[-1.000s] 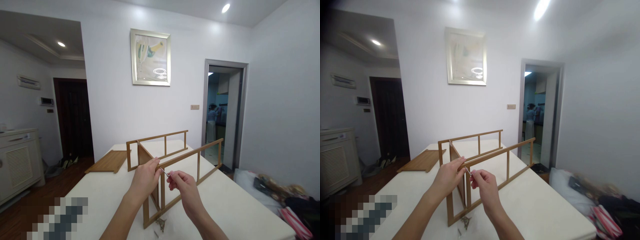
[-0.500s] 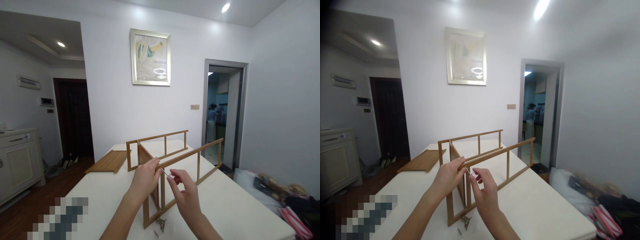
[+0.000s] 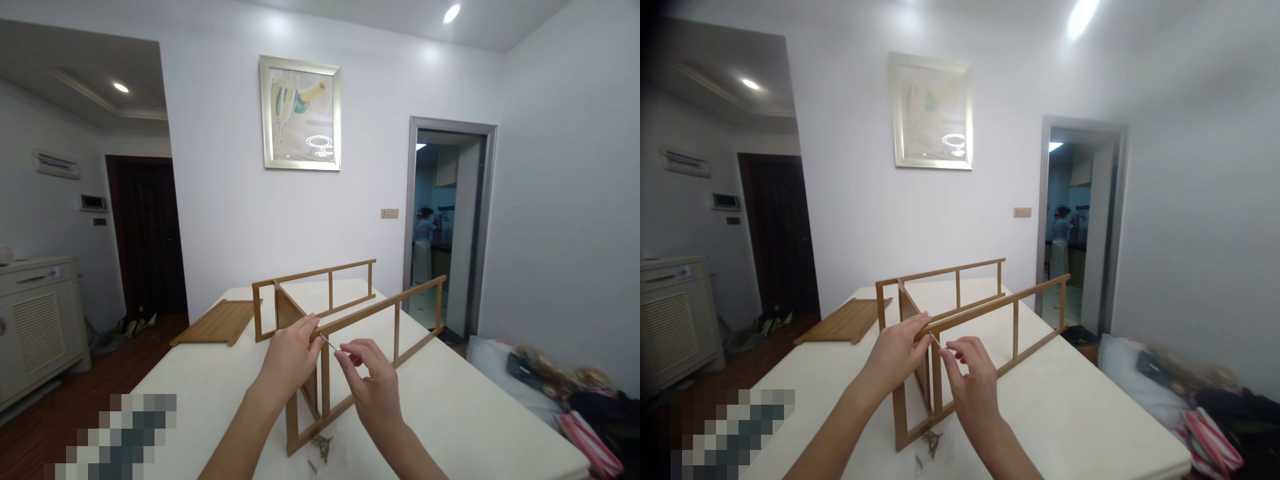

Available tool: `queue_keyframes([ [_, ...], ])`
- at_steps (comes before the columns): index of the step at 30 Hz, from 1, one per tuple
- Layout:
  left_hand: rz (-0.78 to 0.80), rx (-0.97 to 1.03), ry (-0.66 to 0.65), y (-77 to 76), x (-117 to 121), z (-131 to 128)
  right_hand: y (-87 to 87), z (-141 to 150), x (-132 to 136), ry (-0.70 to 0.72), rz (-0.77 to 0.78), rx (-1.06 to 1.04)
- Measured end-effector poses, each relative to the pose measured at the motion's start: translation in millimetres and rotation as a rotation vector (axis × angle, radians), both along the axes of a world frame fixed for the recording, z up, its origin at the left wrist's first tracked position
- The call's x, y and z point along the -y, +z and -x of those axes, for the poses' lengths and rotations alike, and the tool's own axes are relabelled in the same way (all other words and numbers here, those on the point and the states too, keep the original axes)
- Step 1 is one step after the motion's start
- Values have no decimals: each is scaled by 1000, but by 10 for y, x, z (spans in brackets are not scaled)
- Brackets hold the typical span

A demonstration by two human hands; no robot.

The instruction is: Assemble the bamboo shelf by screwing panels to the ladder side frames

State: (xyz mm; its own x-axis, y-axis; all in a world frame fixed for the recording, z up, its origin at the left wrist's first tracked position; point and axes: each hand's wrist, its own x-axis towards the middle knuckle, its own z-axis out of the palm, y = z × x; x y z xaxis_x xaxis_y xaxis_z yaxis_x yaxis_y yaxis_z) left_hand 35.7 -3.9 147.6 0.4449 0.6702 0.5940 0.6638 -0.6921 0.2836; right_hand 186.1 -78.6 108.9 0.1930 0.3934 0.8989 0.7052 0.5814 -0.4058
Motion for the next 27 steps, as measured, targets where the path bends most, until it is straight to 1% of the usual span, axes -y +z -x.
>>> queue_keyframes([
  [4,-9,-5,1,2,4,3,6,10,6,27,48,-26],
  [10,-8,-12,0,7,8,8,-33,18,-16,86,172,-104],
  [14,-7,-34,12,18,20,7,-24,43,5,148,305,-234],
  [17,-8,-39,14,22,23,7,4,66,21,240,390,-359],
  [21,-1,-44,9,18,17,12,20,85,7,369,372,-521],
  [27,17,-39,-2,21,9,22,9,80,-25,429,358,-574],
])
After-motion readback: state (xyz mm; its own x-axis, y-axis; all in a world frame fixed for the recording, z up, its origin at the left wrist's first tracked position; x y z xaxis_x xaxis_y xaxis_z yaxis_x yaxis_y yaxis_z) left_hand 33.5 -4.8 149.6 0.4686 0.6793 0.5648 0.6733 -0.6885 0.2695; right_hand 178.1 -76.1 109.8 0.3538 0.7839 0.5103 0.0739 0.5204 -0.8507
